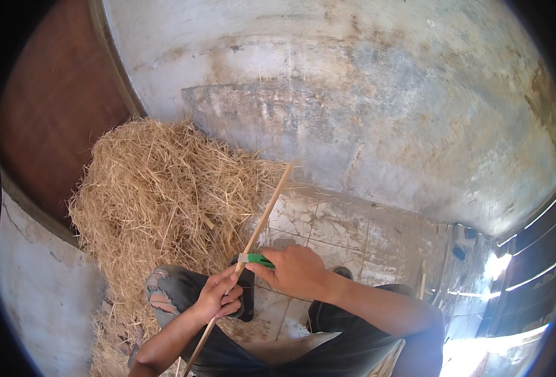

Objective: The person whittles a long wooden stick using a small green-handled knife, shaving off thin layers of wood while sitting on the floor.

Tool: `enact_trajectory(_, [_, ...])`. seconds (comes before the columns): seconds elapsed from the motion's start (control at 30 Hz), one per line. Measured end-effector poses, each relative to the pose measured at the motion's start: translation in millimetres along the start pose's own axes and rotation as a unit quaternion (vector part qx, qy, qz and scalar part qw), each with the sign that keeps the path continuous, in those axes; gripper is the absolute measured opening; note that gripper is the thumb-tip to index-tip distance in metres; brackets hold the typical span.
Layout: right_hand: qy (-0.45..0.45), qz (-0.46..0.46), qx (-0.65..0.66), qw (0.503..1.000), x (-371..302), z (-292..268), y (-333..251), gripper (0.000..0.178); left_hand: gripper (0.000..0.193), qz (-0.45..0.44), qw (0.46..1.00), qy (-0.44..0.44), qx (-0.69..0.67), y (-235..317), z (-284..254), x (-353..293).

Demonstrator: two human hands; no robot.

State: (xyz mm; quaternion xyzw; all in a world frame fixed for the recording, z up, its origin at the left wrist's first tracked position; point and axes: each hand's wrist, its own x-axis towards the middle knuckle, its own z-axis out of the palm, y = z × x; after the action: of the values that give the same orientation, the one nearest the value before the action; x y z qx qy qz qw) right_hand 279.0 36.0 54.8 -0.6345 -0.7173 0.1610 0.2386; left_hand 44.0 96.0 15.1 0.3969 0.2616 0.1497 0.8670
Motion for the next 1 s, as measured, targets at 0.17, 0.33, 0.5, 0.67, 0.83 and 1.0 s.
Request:
enact_trajectory(0.17, [0.071,0.145,-0.031,0.986,26,-19,62,0.058,0.054,0.008,0.997,0.005,0.075,-16,-8,-5])
enact_trajectory(0.33, [0.264,0.306,-0.025,0.914,11,-97,196,0.065,0.054,0.022,0.991,-0.075,0.108,-30,-5,-19])
enact_trajectory(0.5, [0.285,0.238,0.048,0.927,-3,-87,167,0.058,0.053,-0.013,0.998,-0.061,-0.013,-11,-1,-12])
enact_trajectory(0.67, [0.076,0.057,0.091,0.991,5,-38,38,0.045,0.061,-0.001,0.998,-0.054,-0.040,-1,1,-12])
enact_trajectory(0.83, [-0.012,-0.035,0.033,0.999,-3,7,-6,0.048,0.048,-0.007,0.999,-0.004,-0.038,-5,4,-9])
enact_trajectory(1.0, [-0.013,-0.019,0.008,1.000,-1,12,-7,0.050,0.043,-0.009,0.999,-0.012,-0.037,-10,-3,-8])
